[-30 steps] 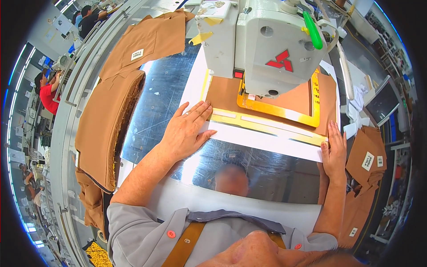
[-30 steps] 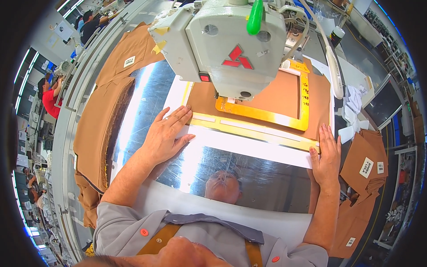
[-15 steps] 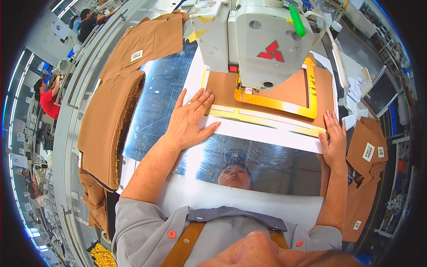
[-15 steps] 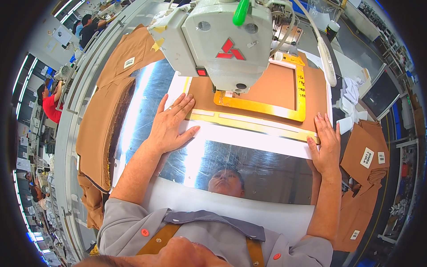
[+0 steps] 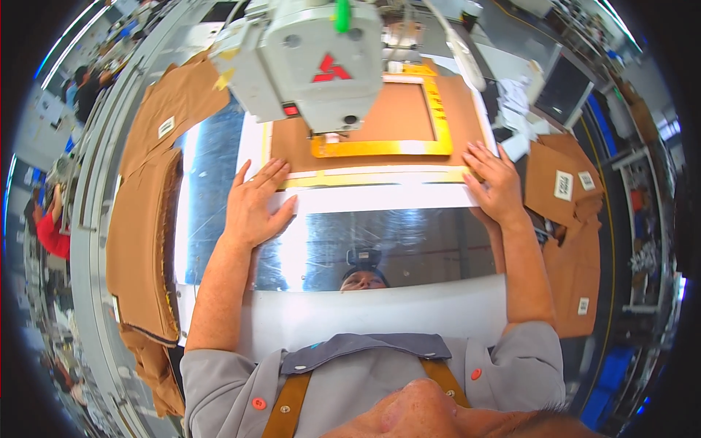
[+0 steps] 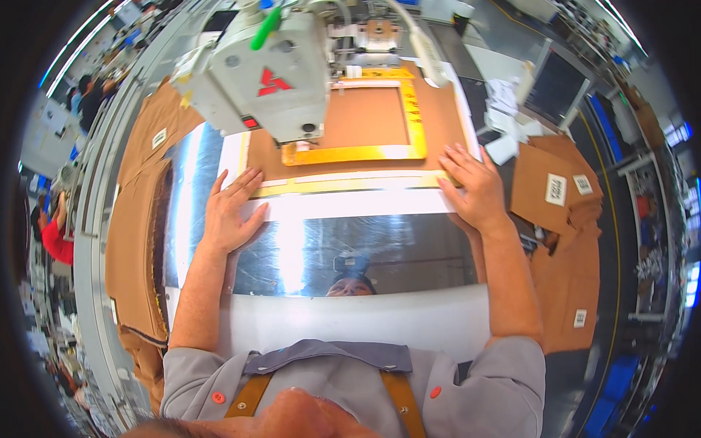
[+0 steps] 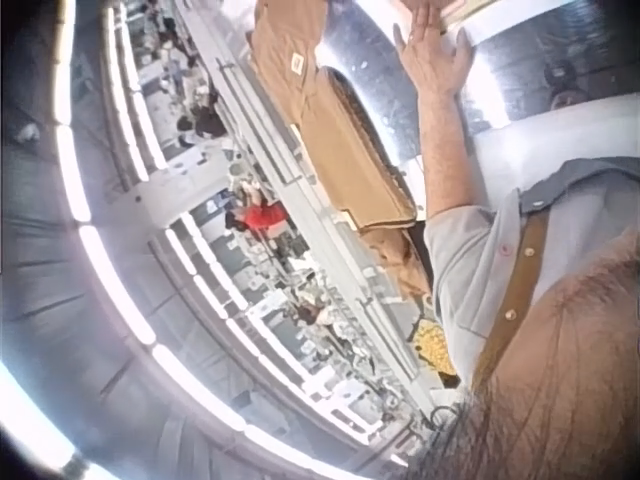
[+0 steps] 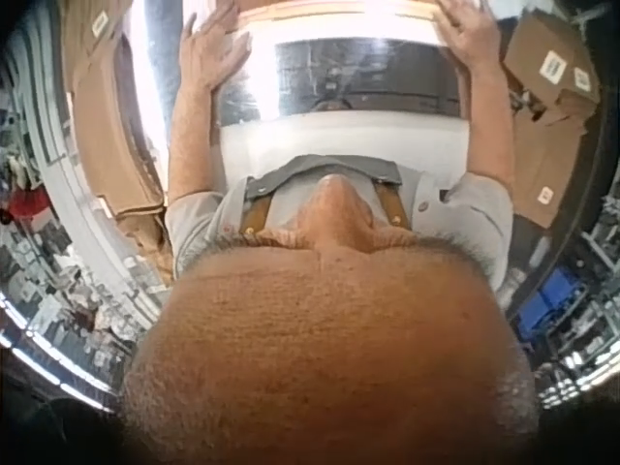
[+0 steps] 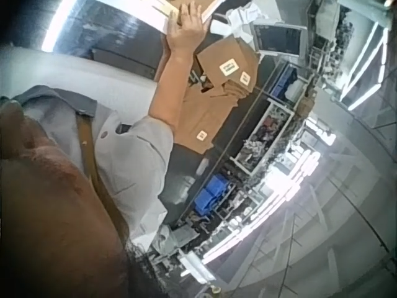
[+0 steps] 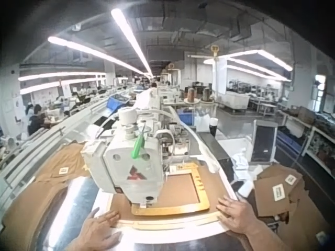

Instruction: Sewing pocket panels onto leather bag components using an automated sewing machine.

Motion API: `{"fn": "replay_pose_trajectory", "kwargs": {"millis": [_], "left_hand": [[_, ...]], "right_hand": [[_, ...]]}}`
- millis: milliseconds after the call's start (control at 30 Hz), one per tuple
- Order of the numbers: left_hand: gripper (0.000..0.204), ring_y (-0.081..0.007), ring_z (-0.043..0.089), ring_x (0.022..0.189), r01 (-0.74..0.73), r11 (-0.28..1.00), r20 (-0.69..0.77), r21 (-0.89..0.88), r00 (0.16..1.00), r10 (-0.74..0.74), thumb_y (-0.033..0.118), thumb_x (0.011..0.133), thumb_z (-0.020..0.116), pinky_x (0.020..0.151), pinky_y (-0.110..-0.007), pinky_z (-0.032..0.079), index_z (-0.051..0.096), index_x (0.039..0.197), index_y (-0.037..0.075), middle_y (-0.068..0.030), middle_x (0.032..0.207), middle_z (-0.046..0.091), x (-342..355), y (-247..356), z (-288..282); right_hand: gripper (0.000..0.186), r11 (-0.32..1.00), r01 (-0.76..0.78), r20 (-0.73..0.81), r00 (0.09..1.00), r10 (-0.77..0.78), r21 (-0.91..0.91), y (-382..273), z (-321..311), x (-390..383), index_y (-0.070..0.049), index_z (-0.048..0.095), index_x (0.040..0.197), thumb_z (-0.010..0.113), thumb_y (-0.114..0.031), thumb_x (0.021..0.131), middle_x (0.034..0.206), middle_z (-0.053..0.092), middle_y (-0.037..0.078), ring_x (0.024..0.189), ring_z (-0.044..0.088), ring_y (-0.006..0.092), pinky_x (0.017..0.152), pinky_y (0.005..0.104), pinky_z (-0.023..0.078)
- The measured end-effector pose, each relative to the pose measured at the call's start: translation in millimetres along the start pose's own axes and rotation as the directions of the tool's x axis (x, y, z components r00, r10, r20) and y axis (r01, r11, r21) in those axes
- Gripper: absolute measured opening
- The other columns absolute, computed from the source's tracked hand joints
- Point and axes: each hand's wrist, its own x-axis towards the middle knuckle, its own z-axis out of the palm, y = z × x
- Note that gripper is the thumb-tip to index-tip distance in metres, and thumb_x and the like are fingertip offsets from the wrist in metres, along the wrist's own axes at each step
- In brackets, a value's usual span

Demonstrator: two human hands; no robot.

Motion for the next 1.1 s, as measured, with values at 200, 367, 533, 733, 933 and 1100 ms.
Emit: {"fn": "replay_pose_trajectory", "kwargs": {"millis": [200, 367, 533, 733, 933, 1100], "left_hand": [[0.046, -0.0236, 0.059, 0.133, 0.021, 0.999, -0.057, 0.027, 0.998, -0.02, 0.027, 0.086, 0.067, 0.121, -0.051, 0.029, 0.071, 0.125, 0.004, -0.0118, 0.136, 0.067, 3, 3, 7], [0.045, -0.0234, 0.059, 0.132, 0.034, 0.999, -0.067, 0.026, 0.997, -0.032, 0.026, 0.085, 0.067, 0.121, -0.051, 0.03, 0.072, 0.124, 0.003, -0.0117, 0.134, 0.068, 1, 2, 7], [0.045, -0.0234, 0.06, 0.132, 0.018, 0.999, -0.134, 0.033, 0.991, -0.013, 0.026, 0.085, 0.068, 0.12, -0.05, 0.032, 0.072, 0.124, 0.003, -0.0116, 0.133, 0.069, 0, 2, 8], [0.043, -0.0236, 0.061, 0.13, 0.069, 0.997, -0.109, -0.024, 0.992, -0.071, 0.026, 0.084, 0.067, 0.119, -0.049, 0.034, 0.074, 0.119, 0.002, -0.0122, 0.13, 0.07, -1, -1, 10], [0.041, -0.0228, 0.062, 0.128, 0.049, 0.999, -0.14, 0.009, 0.989, -0.047, 0.029, 0.086, 0.066, 0.116, -0.048, 0.037, 0.076, 0.116, 0.003, -0.0136, 0.127, 0.071, -4, 1, 9], [0.045, -0.0253, 0.058, 0.133, 0.073, 0.997, -0.115, 0.006, 0.991, -0.071, 0.03, 0.085, 0.066, 0.117, -0.048, 0.036, 0.074, 0.12, 0.003, -0.0133, 0.13, 0.07, -1, -1, 12]], "right_hand": [[0.022, 0.999, -0.052, -0.134, 0.99, 0.052, 0.003, 4, 2, -9, -0.011, 0.08, 0.105, 0.07, -0.025, 0.09, 0.114, 0.076, 0.008, 0.118, 0.069, 0.0234, 0.11, 0.0468, 0.045], [0.021, 0.992, -0.126, -0.149, 0.981, 0.127, 0.016, 2, 0, -13, -0.011, 0.079, 0.103, 0.069, -0.024, 0.09, 0.114, 0.077, 0.007, 0.115, 0.07, 0.0232, 0.104, 0.0465, 0.05], [0.025, 0.988, -0.155, -0.312, 0.94, 0.139, -0.025, 5, 1, -14, -0.009, 0.076, 0.109, 0.066, -0.026, 0.093, 0.118, 0.075, 0.007, 0.112, 0.07, 0.0243, 0.101, 0.0452, 0.052], [0.028, 0.974, -0.226, -0.155, 0.962, 0.226, 0.016, 10, 9, -21, -0.008, 0.076, 0.112, 0.064, -0.028, 0.096, 0.12, 0.074, 0.008, 0.117, 0.068, 0.0283, 0.102, 0.0458, 0.051], [0.049, 0.971, -0.233, 0.08, 0.968, 0.237, -0.057, 2, 3, -35, -0.004, 0.057, 0.14, 0.056, -0.034, 0.101, 0.148, 0.055, 0.015, 0.144, 0.045, 0.0304, 0.117, 0.0513, 0.036], [0.061, 0.952, -0.301, 0.009, 0.953, 0.302, -0.059, 8, 13, -50, -0.003, 0.043, 0.153, 0.052, -0.038, 0.104, 0.159, 0.042, 0.018, 0.151, 0.034, 0.0329, 0.123, 0.0501, 0.026]]}}
